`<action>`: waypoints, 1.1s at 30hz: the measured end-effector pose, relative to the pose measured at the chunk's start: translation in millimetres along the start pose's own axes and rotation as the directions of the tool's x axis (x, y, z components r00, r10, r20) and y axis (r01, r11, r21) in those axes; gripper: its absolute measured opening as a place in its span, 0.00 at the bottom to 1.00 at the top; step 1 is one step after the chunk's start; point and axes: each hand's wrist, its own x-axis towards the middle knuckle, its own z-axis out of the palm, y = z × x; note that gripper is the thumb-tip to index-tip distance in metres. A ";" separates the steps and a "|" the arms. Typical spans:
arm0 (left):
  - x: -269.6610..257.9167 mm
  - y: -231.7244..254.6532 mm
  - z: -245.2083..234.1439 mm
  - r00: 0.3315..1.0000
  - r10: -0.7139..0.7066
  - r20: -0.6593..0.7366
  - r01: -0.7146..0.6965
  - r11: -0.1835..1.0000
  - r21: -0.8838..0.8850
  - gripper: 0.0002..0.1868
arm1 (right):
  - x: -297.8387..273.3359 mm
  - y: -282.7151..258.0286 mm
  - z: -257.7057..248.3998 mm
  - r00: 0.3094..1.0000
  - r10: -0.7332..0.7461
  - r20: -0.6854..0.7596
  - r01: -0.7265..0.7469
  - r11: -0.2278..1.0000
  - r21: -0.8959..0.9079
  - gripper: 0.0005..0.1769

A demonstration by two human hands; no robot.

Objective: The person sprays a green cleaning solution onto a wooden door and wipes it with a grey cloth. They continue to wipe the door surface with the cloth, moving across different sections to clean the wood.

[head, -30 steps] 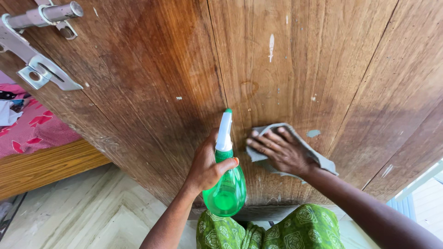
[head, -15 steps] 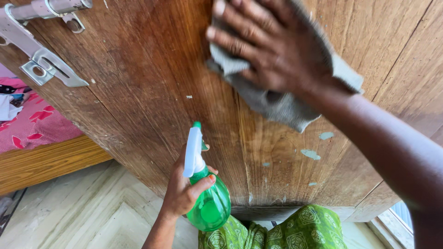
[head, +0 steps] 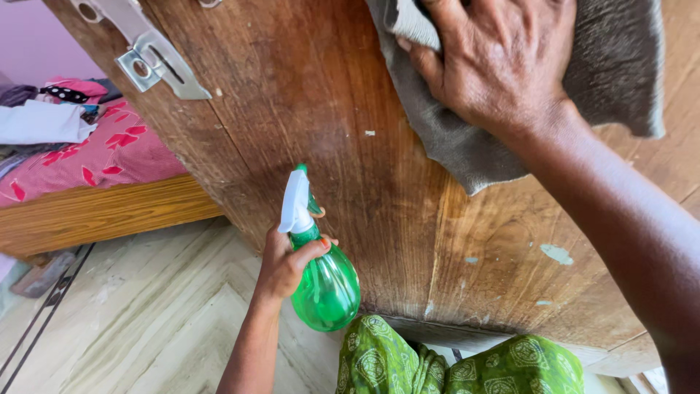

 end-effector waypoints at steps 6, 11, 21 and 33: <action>7.7 -0.2 -7.4 0.998 -0.051 -0.019 0.051 0.999 -0.011 0.24 | -1.1 -26.7 -7.7 0.995 -0.053 0.088 0.031 0.971 0.235 0.38; 6.6 2.8 -11.9 0.998 -0.057 -0.025 0.056 0.998 -0.040 0.24 | -22.6 -53.6 -2.6 0.979 -0.175 0.108 0.146 0.961 0.234 0.41; -2.0 -0.4 -24.0 0.999 -0.002 0.042 0.003 1.000 -0.022 0.29 | -173.9 -200.9 56.2 0.796 -0.514 0.319 0.247 0.757 0.604 0.38; -77.4 10.6 -45.3 0.983 0.173 -0.060 -0.165 0.979 0.124 0.48 | -70.6 -298.8 126.4 0.985 -0.157 -0.071 0.119 0.321 0.940 0.27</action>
